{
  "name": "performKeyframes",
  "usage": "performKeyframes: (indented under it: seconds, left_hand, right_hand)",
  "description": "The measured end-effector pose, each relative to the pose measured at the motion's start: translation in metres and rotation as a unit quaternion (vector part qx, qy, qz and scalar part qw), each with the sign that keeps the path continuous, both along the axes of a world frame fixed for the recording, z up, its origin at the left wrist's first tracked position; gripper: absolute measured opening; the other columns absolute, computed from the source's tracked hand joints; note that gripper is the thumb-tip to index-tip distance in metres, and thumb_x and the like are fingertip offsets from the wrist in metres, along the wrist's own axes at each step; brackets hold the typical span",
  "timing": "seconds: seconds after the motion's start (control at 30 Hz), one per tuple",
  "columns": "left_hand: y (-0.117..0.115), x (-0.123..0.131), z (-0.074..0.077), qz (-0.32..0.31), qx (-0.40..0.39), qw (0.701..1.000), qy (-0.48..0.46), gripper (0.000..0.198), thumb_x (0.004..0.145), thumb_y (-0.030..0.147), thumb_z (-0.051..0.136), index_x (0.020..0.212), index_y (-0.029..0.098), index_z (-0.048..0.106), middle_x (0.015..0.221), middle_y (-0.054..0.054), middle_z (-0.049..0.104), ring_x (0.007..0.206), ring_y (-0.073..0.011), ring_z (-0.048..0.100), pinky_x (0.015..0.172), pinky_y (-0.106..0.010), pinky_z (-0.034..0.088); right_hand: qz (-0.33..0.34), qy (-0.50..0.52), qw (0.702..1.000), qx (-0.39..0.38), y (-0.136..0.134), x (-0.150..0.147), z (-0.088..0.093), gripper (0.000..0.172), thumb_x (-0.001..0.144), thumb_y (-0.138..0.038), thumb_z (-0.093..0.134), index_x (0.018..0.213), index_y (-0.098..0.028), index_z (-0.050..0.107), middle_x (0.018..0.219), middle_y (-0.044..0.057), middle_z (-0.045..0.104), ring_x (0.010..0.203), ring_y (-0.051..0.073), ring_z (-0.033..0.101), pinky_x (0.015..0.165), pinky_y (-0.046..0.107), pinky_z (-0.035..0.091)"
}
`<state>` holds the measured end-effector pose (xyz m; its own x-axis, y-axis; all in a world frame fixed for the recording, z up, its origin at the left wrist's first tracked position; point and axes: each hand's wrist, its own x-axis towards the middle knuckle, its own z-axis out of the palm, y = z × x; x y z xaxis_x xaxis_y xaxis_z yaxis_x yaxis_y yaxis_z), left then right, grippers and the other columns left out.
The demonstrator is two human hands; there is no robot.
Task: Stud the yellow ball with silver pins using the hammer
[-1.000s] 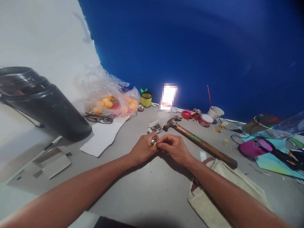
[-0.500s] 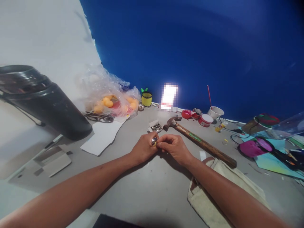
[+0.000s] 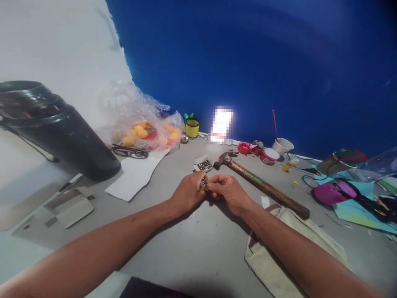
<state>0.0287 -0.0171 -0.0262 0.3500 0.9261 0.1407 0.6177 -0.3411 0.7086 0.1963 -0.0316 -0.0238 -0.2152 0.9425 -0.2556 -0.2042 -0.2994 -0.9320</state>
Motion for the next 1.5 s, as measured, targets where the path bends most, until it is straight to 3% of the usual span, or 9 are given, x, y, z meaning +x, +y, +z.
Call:
performKeyframes:
  seconds: [1.2,1.5]
  left_hand:
    - [0.0004,0.0032,-0.0002,0.009,-0.034,0.999,0.004,0.030,0.084,0.030,0.062,0.070,0.023,0.037,0.063,0.004,0.053,0.059,-0.0137,0.045,0.057,-0.028,0.025]
    - [-0.0004,0.0039,0.0023,0.012,-0.031,0.999,0.015,0.026,0.086,0.025,0.062,0.070,0.022,0.041,0.067,0.002,0.058,0.062,-0.0147,0.051,0.059,-0.028,0.028]
  right_hand:
    - [0.072,0.016,0.997,-0.038,0.0067,0.0061,0.0036,0.037,0.056,-0.041,0.096,0.068,-0.015,0.074,0.056,-0.001,0.061,0.050,0.007,0.043,0.049,0.022,0.034]
    - [0.080,0.017,0.996,-0.039,0.0062,0.0064,0.0037,0.034,0.058,-0.039,0.095,0.069,-0.015,0.074,0.053,-0.002,0.058,0.049,0.009,0.044,0.050,0.024,0.035]
